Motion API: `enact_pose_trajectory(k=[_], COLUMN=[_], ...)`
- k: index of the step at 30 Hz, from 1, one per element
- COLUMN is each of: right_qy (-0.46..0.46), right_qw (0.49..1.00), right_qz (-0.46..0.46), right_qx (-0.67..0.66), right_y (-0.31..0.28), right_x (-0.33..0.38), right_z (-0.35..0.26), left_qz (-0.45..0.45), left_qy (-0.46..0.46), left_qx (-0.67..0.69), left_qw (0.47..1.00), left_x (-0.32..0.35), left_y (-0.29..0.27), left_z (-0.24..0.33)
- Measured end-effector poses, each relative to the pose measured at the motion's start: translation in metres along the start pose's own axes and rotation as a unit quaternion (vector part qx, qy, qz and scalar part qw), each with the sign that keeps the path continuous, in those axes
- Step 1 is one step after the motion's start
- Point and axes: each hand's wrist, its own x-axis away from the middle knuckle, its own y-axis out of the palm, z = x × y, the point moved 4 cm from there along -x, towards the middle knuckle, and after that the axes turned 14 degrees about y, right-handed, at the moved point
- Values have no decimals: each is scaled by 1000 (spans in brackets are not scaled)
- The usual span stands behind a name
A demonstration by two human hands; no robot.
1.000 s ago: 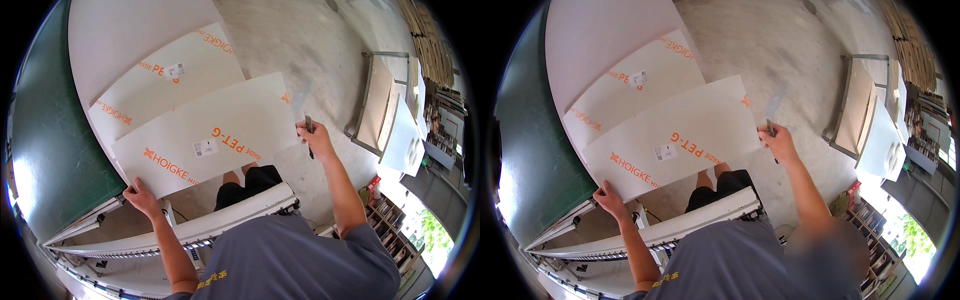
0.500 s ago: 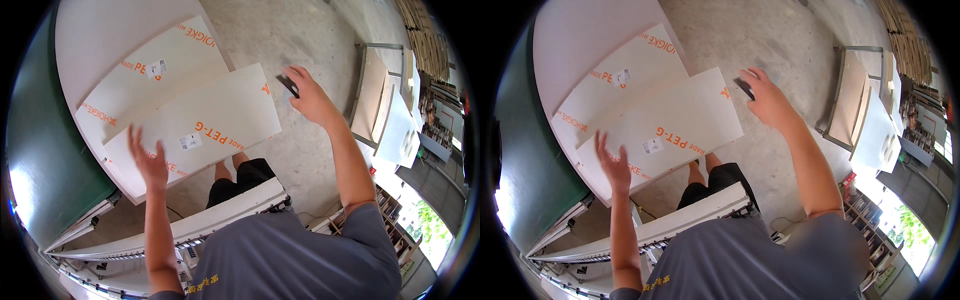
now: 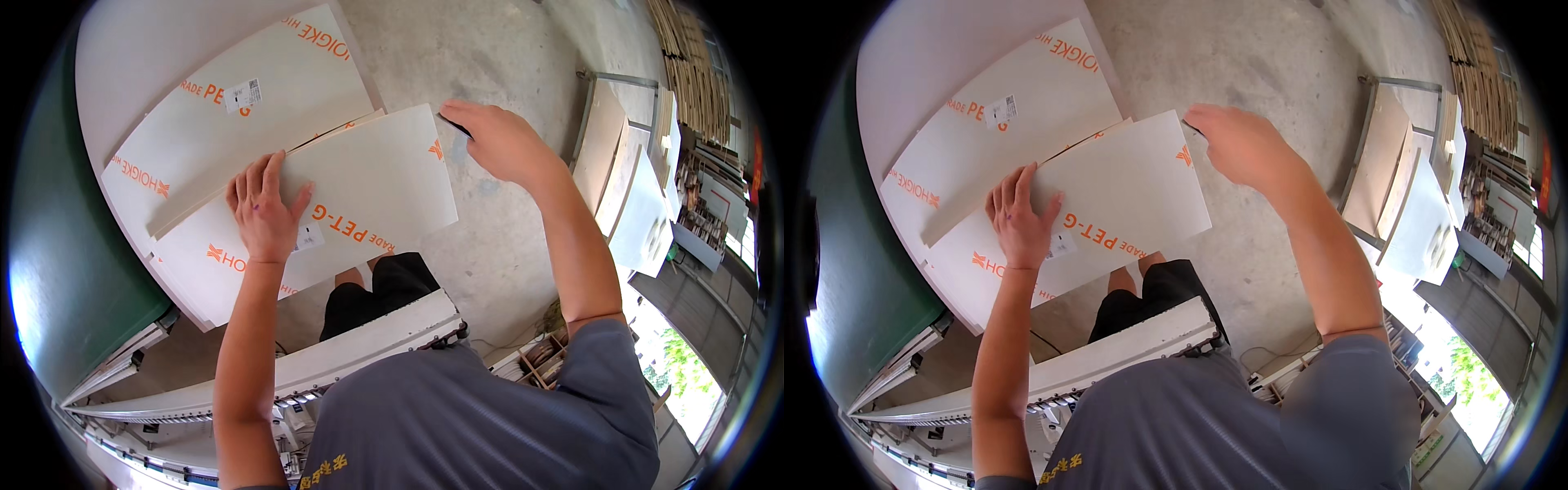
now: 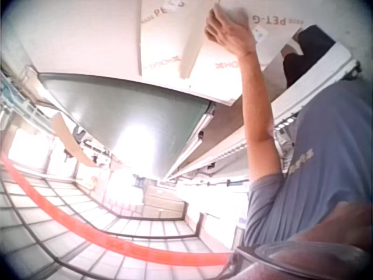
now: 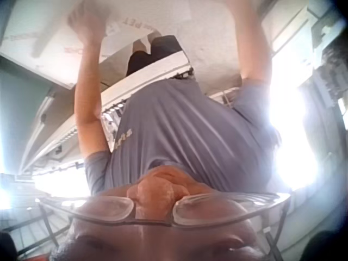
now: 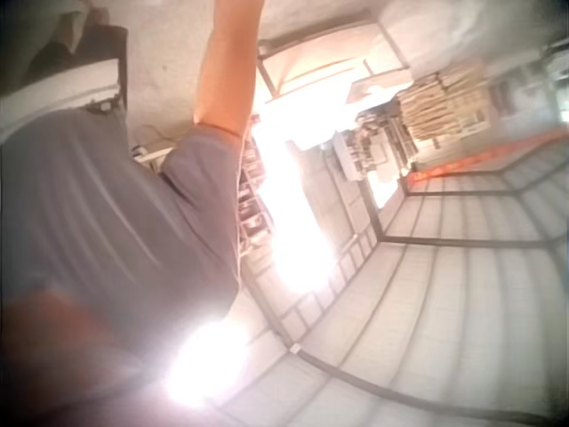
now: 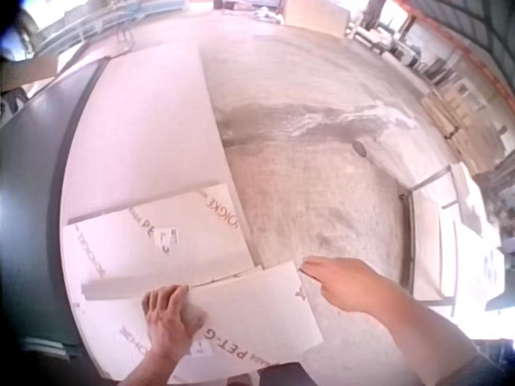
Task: The person uses a utility knife to cut large white plastic sheets labeled 'HOIGKE' on a green workbench. They repeatedly align the sheets, score the material with the knife, and separate the cut pieces, stacking them on the table.
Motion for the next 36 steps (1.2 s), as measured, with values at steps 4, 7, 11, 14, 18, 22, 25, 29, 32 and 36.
enact_pose_trajectory(k=[4, 7, 11, 14, 18, 22, 25, 29, 32, 36], right_qy=[7, 28, 50, 64, 37, 2, -4, 33, 22, 18], right_qw=[1000, 999, 994, 991, 987, 988, 1000, 996, 998, 996], right_qz=[11, -28, -65, -84, -107, -95, -11, -35, -42, -73], right_qx=[2, 30, 72, 84, 110, 118, 22, 78, 42, 39], right_y=[1, -3, -3, -4, 31, 48, 18, 5, 4, 12], right_x=[-14, -23, -34, -37, -5, 23, 10, -26, -29, -17], right_z=[-10, -20, -27, -32, -10, 24, 14, -12, -19, -20], left_qz=[3, 9, 12, 12, 21, 20, 13, 16, 21, 31], left_qy=[3, 7, 8, 2, 2, 5, 3, 7, 15, 17], left_qx=[-6, -9, -14, -18, -18, -19, -17, -22, -35, -43], left_qw=[1000, 1000, 1000, 1000, 1000, 1000, 1000, 1000, 999, 998], left_x=[0, 0, 0, 0, 0, 1, 2, 0, 1, 2], left_y=[-2, -1, 0, 0, 1, 0, 0, 1, 2, 5], left_z=[0, 0, -1, -1, -2, -1, 0, 0, 0, -3])
